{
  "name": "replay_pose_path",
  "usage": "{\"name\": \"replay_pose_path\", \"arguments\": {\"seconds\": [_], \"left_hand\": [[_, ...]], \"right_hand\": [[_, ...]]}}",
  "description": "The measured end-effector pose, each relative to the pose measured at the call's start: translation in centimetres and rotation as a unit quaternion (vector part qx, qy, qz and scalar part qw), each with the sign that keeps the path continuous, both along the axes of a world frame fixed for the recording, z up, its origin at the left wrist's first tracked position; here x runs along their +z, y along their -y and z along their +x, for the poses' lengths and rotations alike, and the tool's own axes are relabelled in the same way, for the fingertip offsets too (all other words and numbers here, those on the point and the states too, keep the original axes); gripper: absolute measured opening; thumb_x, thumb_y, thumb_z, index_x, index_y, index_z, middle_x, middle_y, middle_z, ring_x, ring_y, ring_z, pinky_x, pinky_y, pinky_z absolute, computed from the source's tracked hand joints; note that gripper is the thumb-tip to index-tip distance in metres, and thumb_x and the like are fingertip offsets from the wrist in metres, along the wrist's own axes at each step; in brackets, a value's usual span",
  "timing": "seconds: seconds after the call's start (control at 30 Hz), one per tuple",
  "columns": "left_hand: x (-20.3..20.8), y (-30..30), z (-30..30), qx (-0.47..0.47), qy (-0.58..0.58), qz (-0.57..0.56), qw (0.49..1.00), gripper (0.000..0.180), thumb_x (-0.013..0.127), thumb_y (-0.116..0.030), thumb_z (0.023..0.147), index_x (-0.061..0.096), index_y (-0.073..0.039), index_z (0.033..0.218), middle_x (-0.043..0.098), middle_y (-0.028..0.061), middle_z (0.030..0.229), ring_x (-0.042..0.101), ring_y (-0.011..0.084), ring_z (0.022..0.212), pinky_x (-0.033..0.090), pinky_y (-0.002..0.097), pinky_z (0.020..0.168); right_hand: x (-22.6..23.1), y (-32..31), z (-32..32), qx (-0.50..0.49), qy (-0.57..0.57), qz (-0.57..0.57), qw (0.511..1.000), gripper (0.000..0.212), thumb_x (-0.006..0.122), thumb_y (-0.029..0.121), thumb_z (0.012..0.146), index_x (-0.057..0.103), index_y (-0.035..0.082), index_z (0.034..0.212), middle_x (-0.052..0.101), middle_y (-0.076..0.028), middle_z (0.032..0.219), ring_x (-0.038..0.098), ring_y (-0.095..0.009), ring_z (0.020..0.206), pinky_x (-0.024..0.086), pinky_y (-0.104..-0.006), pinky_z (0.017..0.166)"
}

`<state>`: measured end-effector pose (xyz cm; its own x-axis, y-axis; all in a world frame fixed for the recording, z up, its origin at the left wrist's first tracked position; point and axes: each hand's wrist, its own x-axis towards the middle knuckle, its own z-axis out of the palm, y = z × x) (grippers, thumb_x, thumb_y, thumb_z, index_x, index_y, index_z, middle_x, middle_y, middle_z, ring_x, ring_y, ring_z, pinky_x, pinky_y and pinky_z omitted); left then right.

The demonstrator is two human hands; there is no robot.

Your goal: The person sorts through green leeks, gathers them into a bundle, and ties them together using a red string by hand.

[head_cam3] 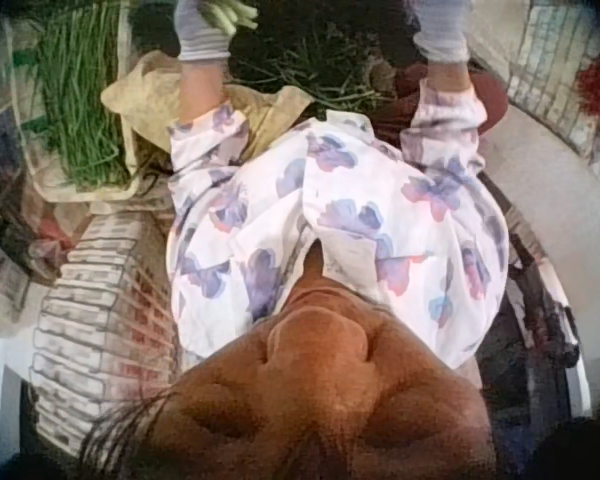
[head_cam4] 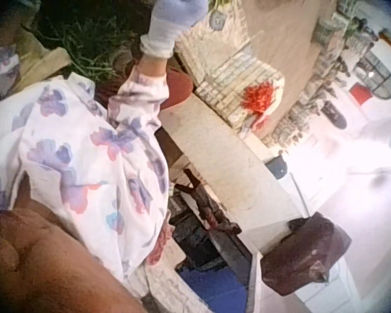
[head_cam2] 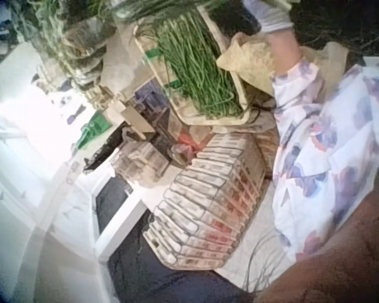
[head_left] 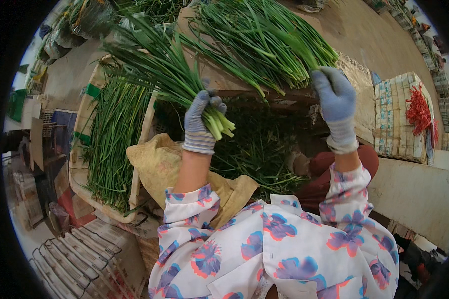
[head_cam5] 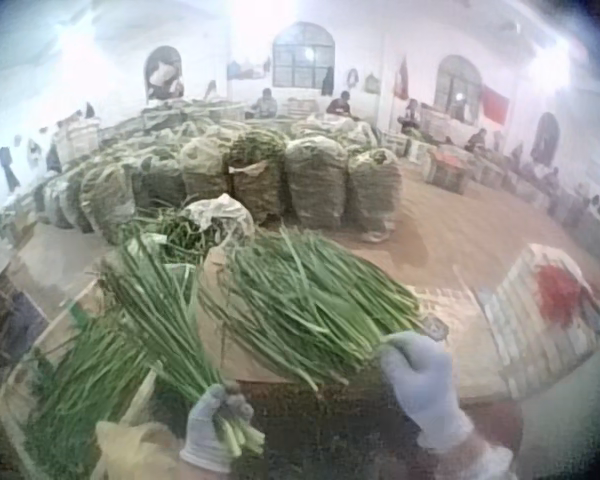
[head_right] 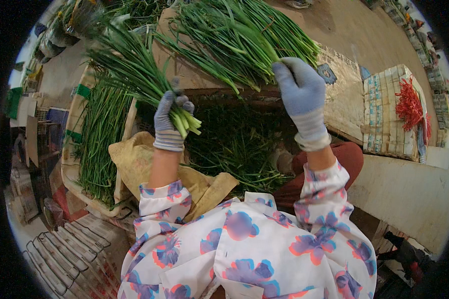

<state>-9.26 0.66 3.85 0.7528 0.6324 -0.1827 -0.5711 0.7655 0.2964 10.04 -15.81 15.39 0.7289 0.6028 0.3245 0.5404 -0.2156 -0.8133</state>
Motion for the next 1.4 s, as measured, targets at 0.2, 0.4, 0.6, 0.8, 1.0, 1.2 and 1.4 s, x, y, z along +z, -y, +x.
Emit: {"name": "replay_pose_path", "arguments": {"seconds": [0.2, 0.4, 0.6, 0.8, 1.0, 1.2, 1.4], "left_hand": [[-2.5, 2.8, 0.6, -0.097, -0.084, -0.054, 0.990, 0.029, 0.059, -0.010, 0.083, 0.049, -0.001, 0.110, 0.057, 0.0161, 0.104, 0.058, 0.0190, 0.080, 0.052, 0.0340, 0.072], [-2.3, 3.2, 0.9, -0.125, -0.239, 0.097, 0.958, 0.028, 0.065, -0.014, 0.078, 0.056, -0.003, 0.102, 0.063, 0.0102, 0.093, 0.061, 0.0204, 0.077, 0.052, 0.0350, 0.067], [-2.2, 2.8, 0.2, -0.140, -0.156, -0.063, 0.976, 0.030, 0.060, -0.004, 0.077, 0.052, 0.000, 0.105, 0.061, 0.0121, 0.088, 0.061, 0.0254, 0.083, 0.049, 0.0442, 0.083], [-0.5, 1.5, -0.2, -0.067, 0.033, -0.018, 0.997, 0.015, 0.060, -0.006, 0.081, 0.055, 0.001, 0.094, 0.059, 0.0070, 0.085, 0.056, 0.0169, 0.074, 0.049, 0.0387, 0.074], [-1.8, 0.5, -0.5, -0.068, -0.069, -0.051, 0.994, 0.016, 0.062, -0.007, 0.080, 0.056, -0.005, 0.095, 0.060, 0.0070, 0.083, 0.059, 0.0168, 0.066, 0.052, 0.0376, 0.071], [-2.2, 1.7, -0.8, -0.051, -0.121, -0.068, 0.989, 0.015, 0.059, -0.007, 0.080, 0.055, -0.007, 0.094, 0.061, 0.0133, 0.102, 0.063, 0.0183, 0.074, 0.053, 0.0371, 0.075], [-1.0, 2.3, -3.5, 0.025, -0.018, -0.050, 0.998, 0.016, 0.055, -0.008, 0.083, 0.053, -0.005, 0.099, 0.060, 0.0087, 0.092, 0.061, 0.0177, 0.075, 0.051, 0.0384, 0.074]], "right_hand": [[-5.0, -0.3, -4.6, 0.134, 0.318, -0.181, 0.921, 0.016, 0.063, 0.021, 0.075, 0.055, 0.008, 0.072, 0.053, -0.007, 0.062, 0.054, -0.027, 0.057, 0.043, -0.0359, 0.051], [-8.2, 0.7, -7.2, 0.203, 0.351, -0.215, 0.888, 0.018, 0.063, 0.025, 0.072, 0.052, 0.011, 0.071, 0.050, -0.005, 0.066, 0.054, -0.022, 0.060, 0.041, -0.0339, 0.053], [-9.0, 1.6, -6.6, 0.255, 0.080, -0.151, 0.952, 0.021, 0.058, 0.016, 0.074, 0.059, 0.008, 0.094, 0.058, -0.012, 0.079, 0.057, -0.031, 0.072, 0.047, -0.0379, 0.062], [-9.4, -4.1, -1.2, 0.080, 0.197, -0.413, 0.886, 0.026, 0.058, 0.032, 0.078, 0.062, 0.009, 0.091, 0.062, -0.012, 0.082, 0.060, -0.031, 0.076, 0.048, -0.0400, 0.064], [-9.8, -4.8, -1.1, 0.093, 0.050, -0.354, 0.929, 0.031, 0.061, 0.036, 0.076, 0.063, 0.007, 0.088, 0.064, -0.014, 0.080, 0.062, -0.029, 0.074, 0.048, -0.0398, 0.064], [-10.2, 1.0, -5.9, 0.025, -0.451, 0.061, 0.890, 0.019, 0.059, 0.020, 0.084, 0.055, 0.001, 0.088, 0.055, -0.002, 0.061, 0.047, -0.007, 0.048, 0.037, -0.0197, 0.044], [-6.7, 1.7, -7.1, 0.038, -0.035, 0.063, 0.997, 0.015, 0.066, 0.008, 0.077, 0.060, 0.002, 0.088, 0.060, -0.008, 0.066, 0.055, -0.011, 0.055, 0.043, -0.0243, 0.050]]}}
